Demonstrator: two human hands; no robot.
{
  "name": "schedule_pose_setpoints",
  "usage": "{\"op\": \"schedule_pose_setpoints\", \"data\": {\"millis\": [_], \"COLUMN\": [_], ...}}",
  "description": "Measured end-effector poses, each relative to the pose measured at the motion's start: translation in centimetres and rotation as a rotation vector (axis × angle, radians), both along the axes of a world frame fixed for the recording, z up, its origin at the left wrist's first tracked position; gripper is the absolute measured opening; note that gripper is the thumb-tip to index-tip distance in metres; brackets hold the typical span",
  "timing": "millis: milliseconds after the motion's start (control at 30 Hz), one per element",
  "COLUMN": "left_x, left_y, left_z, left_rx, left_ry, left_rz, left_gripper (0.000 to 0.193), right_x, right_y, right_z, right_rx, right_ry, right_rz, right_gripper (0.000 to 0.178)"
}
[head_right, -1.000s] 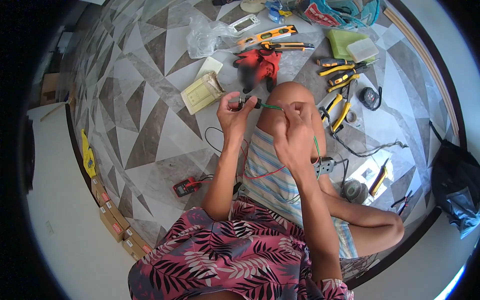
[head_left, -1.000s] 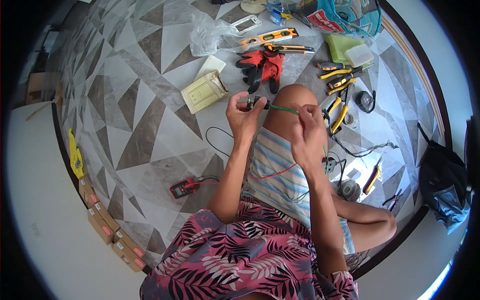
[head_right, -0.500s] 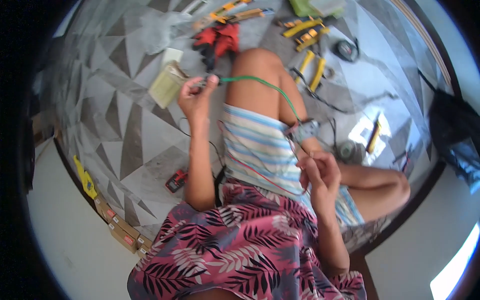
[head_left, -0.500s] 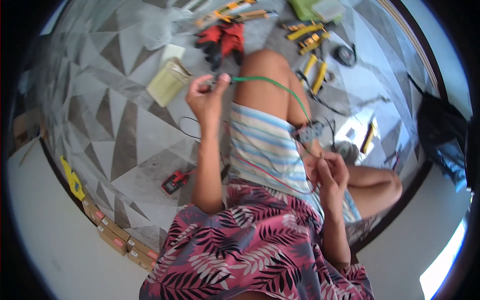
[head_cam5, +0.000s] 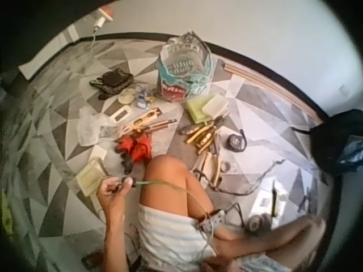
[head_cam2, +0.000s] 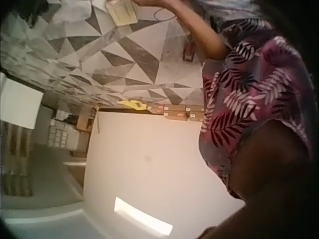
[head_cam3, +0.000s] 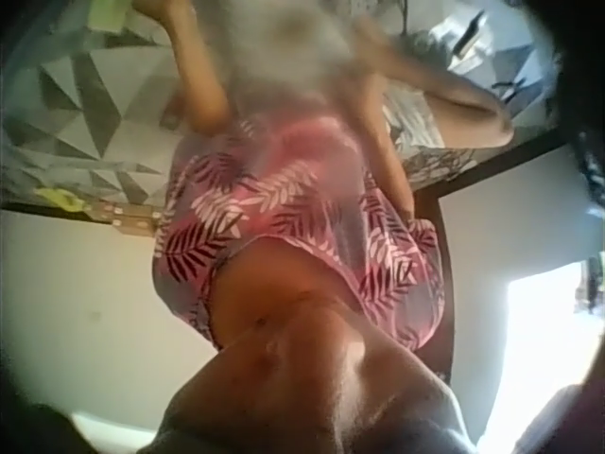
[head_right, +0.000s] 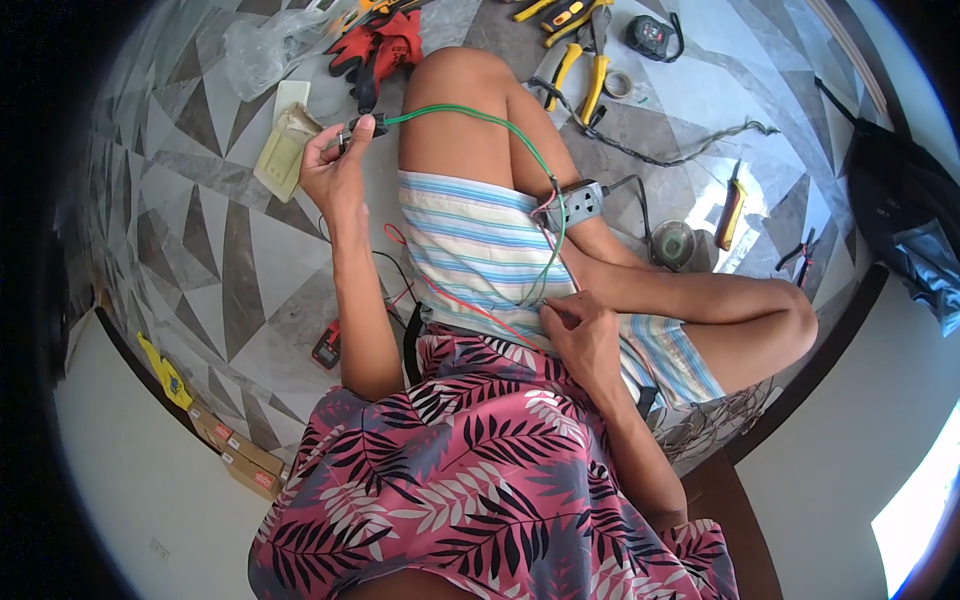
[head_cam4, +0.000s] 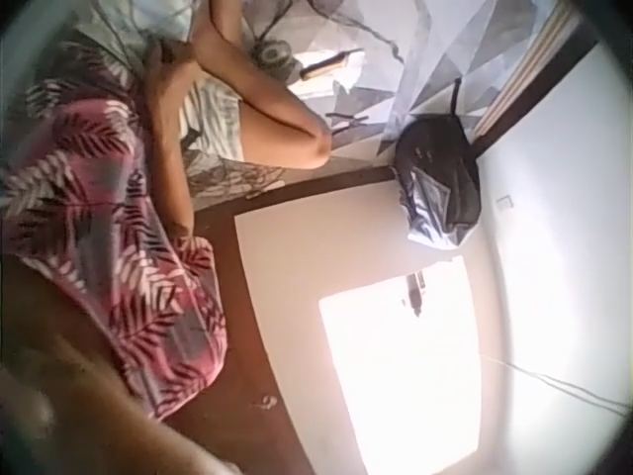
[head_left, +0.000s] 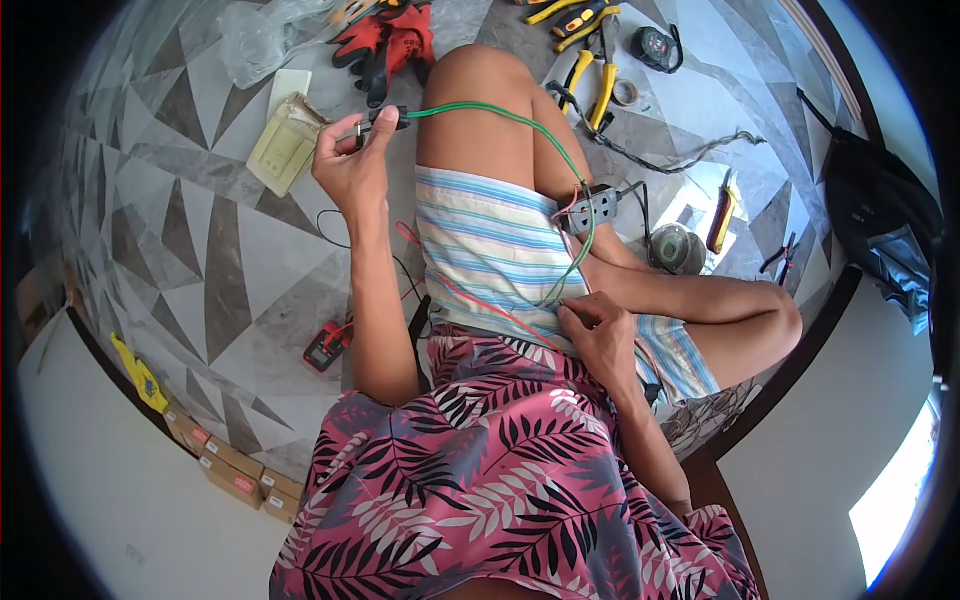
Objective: Connecting wires to an electrical outlet box and testing with a multimeter.
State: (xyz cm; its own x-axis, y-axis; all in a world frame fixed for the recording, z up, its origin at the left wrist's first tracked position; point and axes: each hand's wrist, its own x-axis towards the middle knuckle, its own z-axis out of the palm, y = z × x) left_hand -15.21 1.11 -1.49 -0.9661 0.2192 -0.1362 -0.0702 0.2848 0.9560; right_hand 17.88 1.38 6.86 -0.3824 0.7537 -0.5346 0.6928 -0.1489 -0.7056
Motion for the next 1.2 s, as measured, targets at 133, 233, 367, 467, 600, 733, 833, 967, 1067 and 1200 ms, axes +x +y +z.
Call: {"op": "schedule_pose_setpoints", "data": {"millis": [133, 233, 367, 467, 600, 733, 833, 967, 1067, 1200], "left_x": [0.2, -0.7, -0.2, 0.6, 0.7, 0.5, 0.4, 0.0, 1.0, 0.3], "left_y": [0.2, -0.5, -0.6, 0.9, 0.3, -0.2, -0.2, -0.7, 1.7, -0.4], "left_z": [-0.3, -1.1, -0.4, -0.7, 0.7, 1.4, 1.4, 1.0, 0.7, 1.0], "left_rx": [0.052, 0.044, 0.143, 0.153, 0.082, 0.097, 0.105, 0.098, 0.135, 0.077], "left_ry": [-0.012, 0.048, 0.129, 0.147, 0.046, 0.038, 0.02, 0.041, 0.025, 0.054], "left_rz": [-0.006, 0.009, -0.035, -0.017, -0.011, 0.001, -0.01, -0.006, -0.06, -0.009], "left_gripper": [0.047, 0.046, 0.043, 0.041, 0.045, 0.046, 0.046, 0.043, 0.042, 0.042], "right_x": [-0.3, -0.8, -0.5, 0.2, 0.1, -0.2, -0.2, -0.4, 0.4, -0.2], "right_y": [-0.3, -0.5, -0.3, 0.1, 0.0, -0.1, -0.2, -0.3, 0.0, -0.2], "right_z": [-1.0, -1.7, -2.5, -2.3, -2.5, -2.4, -2.4, -2.6, -2.0, -2.5], "right_rx": [0.002, -0.012, 0.04, 0.045, -0.021, -0.04, -0.072, -0.082, -0.041, -0.074], "right_ry": [-0.022, -0.028, -0.087, -0.061, -0.064, -0.078, -0.071, -0.072, -0.098, -0.048], "right_rz": [0.004, 0.029, 0.12, 0.08, 0.084, 0.1, 0.081, 0.091, 0.031, 0.086], "right_gripper": [0.018, 0.018, 0.022, 0.021, 0.021, 0.02, 0.019, 0.019, 0.02, 0.02]}}
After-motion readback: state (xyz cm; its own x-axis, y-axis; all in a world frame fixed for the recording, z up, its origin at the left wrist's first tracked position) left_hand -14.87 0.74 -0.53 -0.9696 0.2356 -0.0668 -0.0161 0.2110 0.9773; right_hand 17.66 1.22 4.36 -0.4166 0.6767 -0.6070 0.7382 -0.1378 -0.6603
